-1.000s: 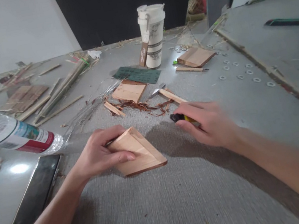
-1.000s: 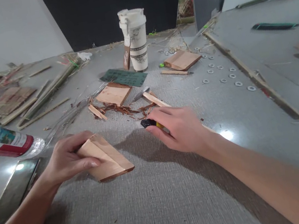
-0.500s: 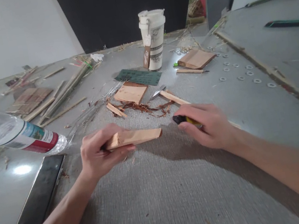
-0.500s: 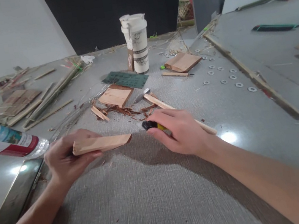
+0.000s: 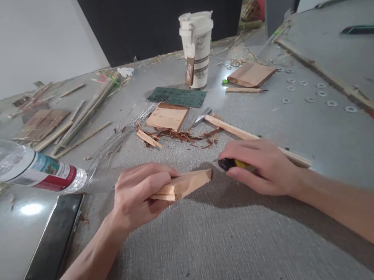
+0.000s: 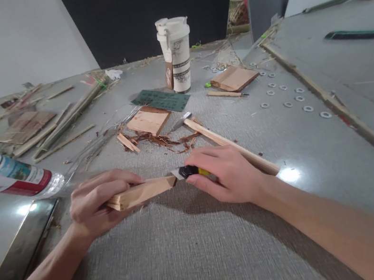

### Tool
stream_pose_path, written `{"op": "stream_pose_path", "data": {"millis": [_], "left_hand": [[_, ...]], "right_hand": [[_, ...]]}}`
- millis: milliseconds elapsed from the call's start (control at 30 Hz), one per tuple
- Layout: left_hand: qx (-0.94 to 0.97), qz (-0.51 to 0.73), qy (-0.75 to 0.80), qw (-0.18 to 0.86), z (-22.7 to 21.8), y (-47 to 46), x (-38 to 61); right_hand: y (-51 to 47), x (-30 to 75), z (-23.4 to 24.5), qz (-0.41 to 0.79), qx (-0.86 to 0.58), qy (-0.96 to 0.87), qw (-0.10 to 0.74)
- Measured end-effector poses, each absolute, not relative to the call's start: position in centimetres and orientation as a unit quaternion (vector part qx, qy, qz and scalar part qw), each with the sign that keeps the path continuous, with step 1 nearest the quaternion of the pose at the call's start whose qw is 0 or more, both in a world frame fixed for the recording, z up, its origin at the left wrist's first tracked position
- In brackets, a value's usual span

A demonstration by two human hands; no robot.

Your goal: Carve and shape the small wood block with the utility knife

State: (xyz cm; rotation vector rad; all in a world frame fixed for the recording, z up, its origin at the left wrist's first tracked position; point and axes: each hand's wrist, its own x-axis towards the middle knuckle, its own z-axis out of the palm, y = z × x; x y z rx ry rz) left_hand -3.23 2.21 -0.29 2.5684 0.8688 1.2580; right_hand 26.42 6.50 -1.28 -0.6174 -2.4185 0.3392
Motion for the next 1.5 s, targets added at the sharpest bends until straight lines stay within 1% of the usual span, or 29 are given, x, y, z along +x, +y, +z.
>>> {"op": "stream_pose_path", "data": {"millis": [133, 233, 333, 400, 567, 833, 967, 1067, 1367, 1500], "left_hand": [[0.857, 0.411, 0.295, 0.094, -0.5, 2.3, -3.3], [0.866, 0.374, 0.318, 0.097, -0.9, 2.5, -3.4], [0.885, 0.331, 0.325, 0.051, -1.2, 2.9, -3.6], [0.902, 0.312, 0.297, 0.022, -1.2, 3.4, -3.9], [0.931, 0.265, 0.253, -0.003, -0.7, 3.9, -4.4], [0.932, 0.180, 0.308, -0.067, -0.3, 2.4, -2.8], [0.917, 0.112, 0.382, -0.008, 0.4, 1.4, -1.7], [0.914, 0.087, 0.395, 0.039, 1.0, 1.4, -1.4], [0.897, 0.104, 0.409, 0.132, 0.6, 2.2, -1.5], [0.887, 0.109, 0.425, 0.143, 0.3, 2.0, -1.2]], "right_hand": [[6.5, 26.2, -1.4, 0.141, -0.231, -0.915, 0.300], [6.7, 26.1, -1.6, 0.156, -0.224, -0.915, 0.296], [6.7, 26.3, -1.6, 0.166, -0.229, -0.913, 0.295], [6.6, 26.4, -1.5, 0.167, -0.239, -0.912, 0.288], [6.5, 26.7, -0.9, 0.147, -0.249, -0.913, 0.289], [6.6, 27.0, -0.9, 0.166, -0.261, -0.916, 0.254], [6.6, 27.3, -0.8, 0.134, -0.301, -0.914, 0.237], [6.5, 27.3, -0.8, 0.121, -0.305, -0.917, 0.228], [6.9, 27.2, -1.0, 0.099, -0.314, -0.919, 0.215], [7.2, 27.5, -1.3, 0.099, -0.337, -0.910, 0.219]]}}
